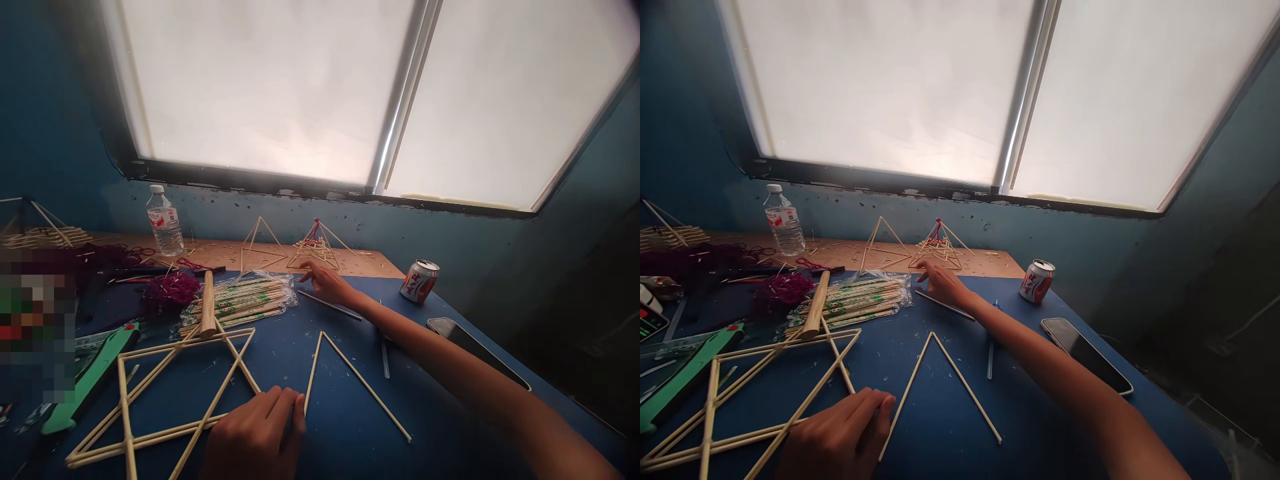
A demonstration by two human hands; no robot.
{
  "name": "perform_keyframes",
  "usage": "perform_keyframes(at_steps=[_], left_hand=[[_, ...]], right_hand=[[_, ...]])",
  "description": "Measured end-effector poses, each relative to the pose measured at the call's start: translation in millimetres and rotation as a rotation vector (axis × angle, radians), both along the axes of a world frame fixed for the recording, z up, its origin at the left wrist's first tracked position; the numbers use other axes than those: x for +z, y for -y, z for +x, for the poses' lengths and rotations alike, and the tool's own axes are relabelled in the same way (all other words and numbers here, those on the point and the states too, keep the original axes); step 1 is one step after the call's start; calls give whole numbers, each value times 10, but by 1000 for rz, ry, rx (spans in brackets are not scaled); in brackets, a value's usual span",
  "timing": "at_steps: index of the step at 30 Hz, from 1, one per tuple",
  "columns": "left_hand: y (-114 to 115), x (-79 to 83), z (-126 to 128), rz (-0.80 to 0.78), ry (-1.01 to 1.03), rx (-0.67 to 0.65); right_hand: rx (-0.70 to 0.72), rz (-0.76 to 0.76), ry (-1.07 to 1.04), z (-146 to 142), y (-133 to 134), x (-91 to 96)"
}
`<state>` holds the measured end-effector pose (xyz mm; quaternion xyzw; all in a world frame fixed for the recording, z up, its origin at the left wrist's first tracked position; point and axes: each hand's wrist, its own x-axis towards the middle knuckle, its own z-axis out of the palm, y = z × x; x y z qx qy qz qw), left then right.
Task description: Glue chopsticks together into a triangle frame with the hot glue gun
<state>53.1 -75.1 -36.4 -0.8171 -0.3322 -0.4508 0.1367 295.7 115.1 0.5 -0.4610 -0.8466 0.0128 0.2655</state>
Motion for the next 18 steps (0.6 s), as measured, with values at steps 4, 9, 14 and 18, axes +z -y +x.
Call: perform_keyframes(at_steps=[4,9,14,18], left_hand=[[11,5,-6,-8,-2,12],[3,10,1,0,14,14],[12,36,14,-1,2,34],[15,28,13,-7,-2,46]], right_hand=[[71,-51,-60,-14,263,44],[150,-116,67,-28,486,57],[190,-46,243,-59,529,40],[210,-25,262,-65,540,50]])
